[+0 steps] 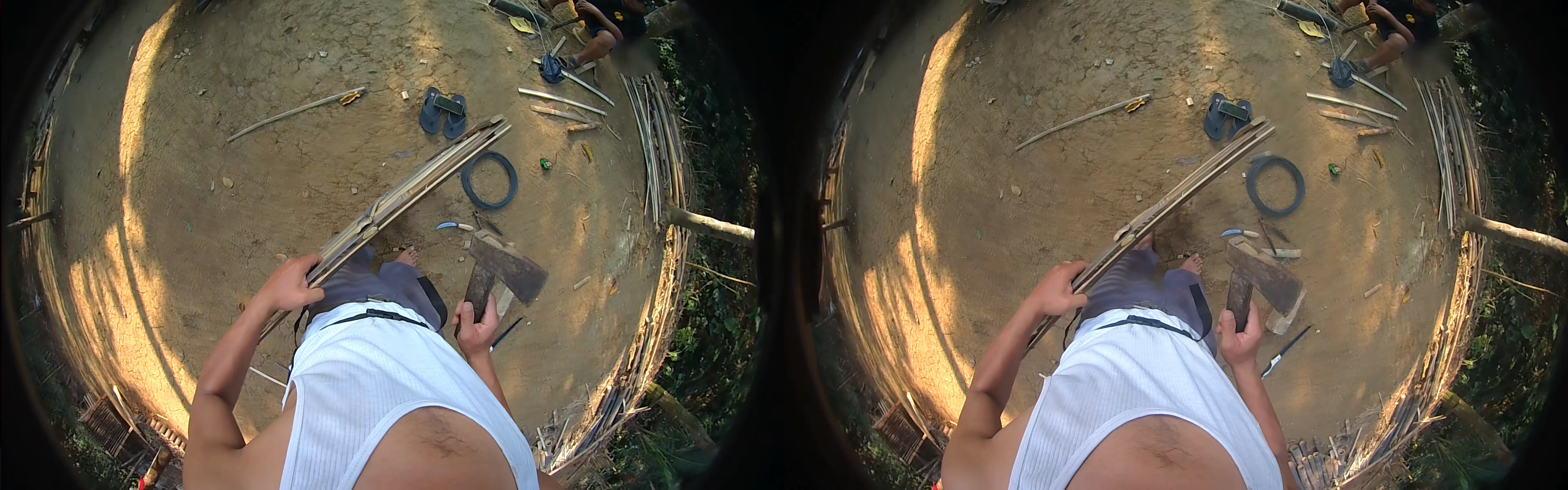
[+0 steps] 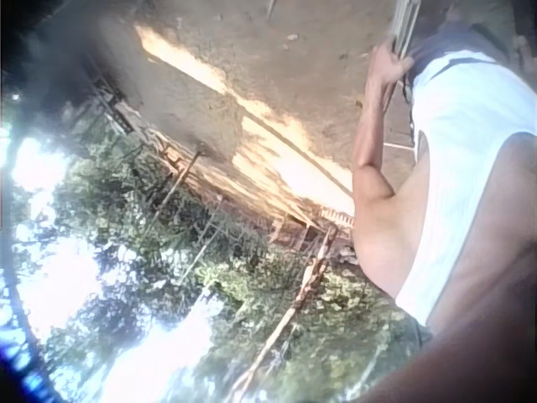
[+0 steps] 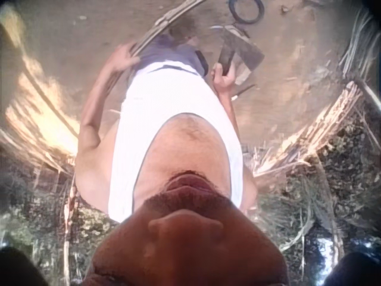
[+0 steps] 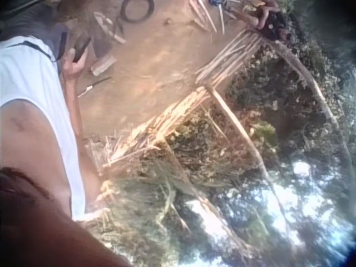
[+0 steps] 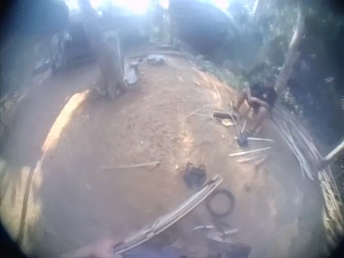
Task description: The person constructs a bamboo lattice by sawing pieces of bamboo, hammering them together, and lifting the completed frame to check its stability.
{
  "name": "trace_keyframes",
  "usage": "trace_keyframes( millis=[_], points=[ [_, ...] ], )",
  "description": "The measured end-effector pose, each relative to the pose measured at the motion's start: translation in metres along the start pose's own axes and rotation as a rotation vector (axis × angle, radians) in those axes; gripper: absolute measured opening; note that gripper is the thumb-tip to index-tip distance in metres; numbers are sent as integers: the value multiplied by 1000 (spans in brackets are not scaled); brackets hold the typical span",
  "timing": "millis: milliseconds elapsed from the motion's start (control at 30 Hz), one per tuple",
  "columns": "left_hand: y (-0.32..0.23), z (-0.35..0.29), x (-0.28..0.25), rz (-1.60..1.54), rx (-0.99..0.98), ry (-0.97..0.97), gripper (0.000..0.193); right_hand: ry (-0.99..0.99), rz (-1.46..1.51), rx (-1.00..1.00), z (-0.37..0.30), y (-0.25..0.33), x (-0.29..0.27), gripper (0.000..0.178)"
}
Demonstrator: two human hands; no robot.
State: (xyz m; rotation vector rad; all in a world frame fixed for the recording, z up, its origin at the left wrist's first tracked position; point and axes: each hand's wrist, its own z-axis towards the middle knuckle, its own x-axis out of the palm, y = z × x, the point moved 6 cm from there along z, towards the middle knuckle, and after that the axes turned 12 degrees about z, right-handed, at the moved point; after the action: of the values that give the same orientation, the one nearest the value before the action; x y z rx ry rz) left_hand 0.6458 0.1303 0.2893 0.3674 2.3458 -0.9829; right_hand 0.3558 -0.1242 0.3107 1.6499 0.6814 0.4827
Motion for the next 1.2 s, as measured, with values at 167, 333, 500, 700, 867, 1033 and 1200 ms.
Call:
trace_keyframes(
  millis=[167, 333, 500, 700, 867, 1033, 1200],
  points=[
    [0, 4, -4, 21, -54, 34, 59, -12, 85, 50, -4, -14, 0, 34],
    [-3, 9, -8, 79, -74, 83, 57, 16, 83, 62, 2, -19, 0, 41],
    [1, 17, -13, 107, -117, 88, 58, 3, 35, 57, 11, -17, -6, 43],
    [20, 15, 12, 215, -63, 65, 60, 20, -31, 115, 15, -23, -14, 42],
    [38, 7, 26, 259, -78, 71, 63, -77, 106, 244, 10, -33, -19, 39],
    [89, -32, 39, 130, -125, -19, 59, -80, 55, 328, 7, -29, 7, 36],
    [80, -21, 41, 76, -109, -74, 52, 28, -17, 241, 26, -17, -1, 29]
  ],
)
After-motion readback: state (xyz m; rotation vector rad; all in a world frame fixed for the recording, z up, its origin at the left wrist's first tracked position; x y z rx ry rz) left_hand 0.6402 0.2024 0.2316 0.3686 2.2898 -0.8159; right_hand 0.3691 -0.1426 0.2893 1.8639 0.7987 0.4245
